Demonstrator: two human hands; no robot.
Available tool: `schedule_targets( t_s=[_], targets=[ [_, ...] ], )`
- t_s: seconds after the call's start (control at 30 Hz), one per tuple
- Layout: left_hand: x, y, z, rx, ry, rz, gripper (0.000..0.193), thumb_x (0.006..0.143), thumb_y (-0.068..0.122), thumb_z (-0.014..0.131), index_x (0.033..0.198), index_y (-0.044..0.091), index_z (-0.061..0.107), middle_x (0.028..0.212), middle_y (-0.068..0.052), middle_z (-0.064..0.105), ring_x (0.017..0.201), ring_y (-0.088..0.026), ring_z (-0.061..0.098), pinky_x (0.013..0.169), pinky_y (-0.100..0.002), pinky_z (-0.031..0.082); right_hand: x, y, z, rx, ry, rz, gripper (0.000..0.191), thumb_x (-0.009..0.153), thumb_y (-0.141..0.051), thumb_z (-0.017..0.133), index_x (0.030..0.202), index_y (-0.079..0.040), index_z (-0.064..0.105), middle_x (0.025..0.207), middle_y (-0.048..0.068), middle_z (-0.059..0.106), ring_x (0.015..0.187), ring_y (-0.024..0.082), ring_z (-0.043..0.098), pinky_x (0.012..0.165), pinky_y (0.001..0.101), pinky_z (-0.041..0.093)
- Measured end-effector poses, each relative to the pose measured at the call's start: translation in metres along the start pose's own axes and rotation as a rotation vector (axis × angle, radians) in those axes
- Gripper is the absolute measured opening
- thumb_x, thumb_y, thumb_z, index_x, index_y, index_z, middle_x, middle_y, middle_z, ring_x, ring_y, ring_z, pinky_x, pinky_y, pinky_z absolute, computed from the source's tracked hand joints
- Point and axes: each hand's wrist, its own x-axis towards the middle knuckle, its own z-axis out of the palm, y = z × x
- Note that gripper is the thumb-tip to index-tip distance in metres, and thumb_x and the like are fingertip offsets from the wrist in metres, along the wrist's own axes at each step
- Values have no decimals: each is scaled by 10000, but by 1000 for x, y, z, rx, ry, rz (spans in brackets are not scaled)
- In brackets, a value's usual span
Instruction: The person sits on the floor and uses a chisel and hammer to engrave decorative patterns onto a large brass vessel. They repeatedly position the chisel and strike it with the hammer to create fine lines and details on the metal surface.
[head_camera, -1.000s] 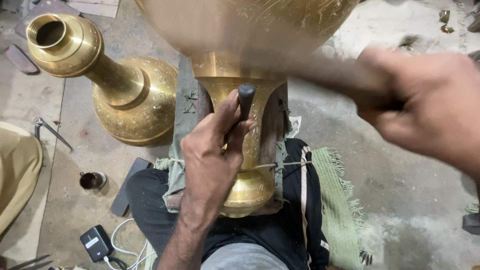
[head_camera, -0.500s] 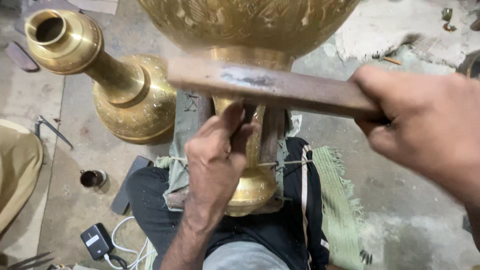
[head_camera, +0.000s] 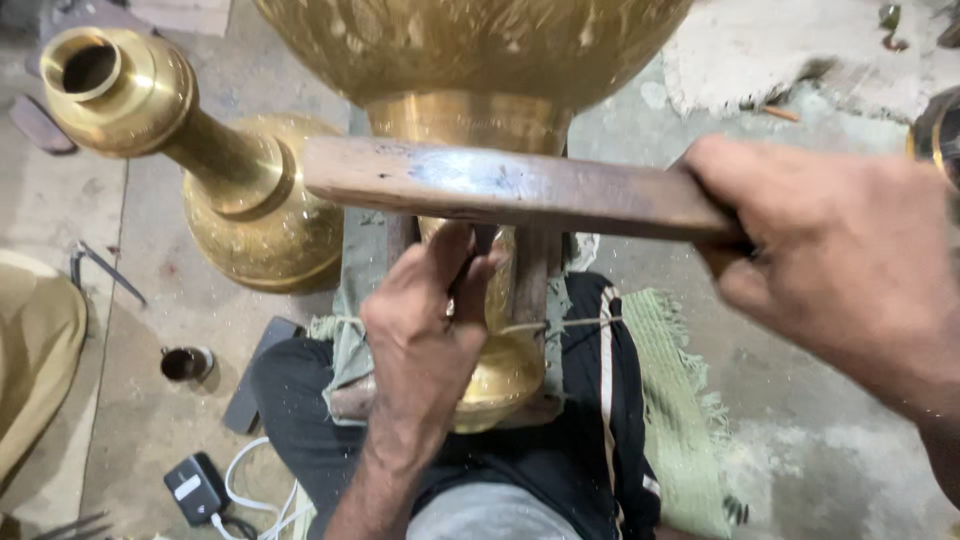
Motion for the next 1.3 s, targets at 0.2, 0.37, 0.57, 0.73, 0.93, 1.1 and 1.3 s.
schedule_targets(
  t_s=[0.2, 0.37, 0.57, 0.73, 0.93, 1.1, 1.3],
  targets=[
    [0, -2, 2, 45, -60, -78, 406, 991, 76, 747, 1376, 56, 620, 954, -73, 773, 746, -135, 717, 576, -254, 607, -2, -4, 0, -110, 29, -39, 138, 934, -181, 779, 970, -110, 666, 698, 37, 674, 556, 147, 651, 525, 328, 513],
    [0, 4, -2, 41, -36, -33, 476, 934, 20, 748, 1391, 4, 618, 946, -114, 758, 755, -170, 716, 618, -303, 607, -14, 16, 11, 345, 252, -135, 111, 908, -27, 758, 975, -6, 672, 786, 123, 668, 668, 161, 667, 576, 299, 527],
    [-1, 3, -5, 64, 20, -11, 454, 965, 6, 756, 1394, 15, 607, 932, -117, 737, 785, -169, 708, 654, -328, 586, -16, 38, 19, 644, 274, -56, 153, 976, -61, 769, 1008, -48, 619, 819, 68, 660, 771, 118, 706, 686, 262, 610],
    [-4, -4, -2, 94, -16, -2, 500, 996, 33, 737, 1462, 35, 556, 958, -94, 758, 774, -135, 695, 627, -263, 592, -13, 40, 12, 571, 271, -136, 201, 949, -10, 755, 1086, -6, 608, 901, 104, 674, 857, 159, 708, 779, 305, 613],
    [-7, -7, 2, 121, 15, 11, 501, 1000, 77, 750, 1461, 59, 557, 899, -73, 740, 725, -121, 667, 567, -254, 557, -6, 24, -3, 391, 52, -50, 155, 868, -44, 750, 1011, -47, 690, 770, 78, 729, 687, 148, 693, 617, 291, 606],
    [-7, -7, 1, 170, -7, -16, 425, 998, 108, 768, 1385, 45, 605, 788, -61, 683, 661, -132, 621, 515, -270, 516, -5, 8, -3, 123, 73, -114, 221, 854, -102, 789, 1036, -45, 678, 741, 80, 705, 630, 149, 708, 569, 334, 544],
    [-4, 2, -2, 162, -12, -23, 302, 997, 80, 745, 1273, 28, 634, 850, -87, 715, 710, -137, 666, 566, -274, 567, -8, 3, 2, 83, 190, -150, 186, 857, -130, 748, 1004, -54, 662, 742, 59, 676, 586, 174, 677, 505, 328, 527]
  ],
)
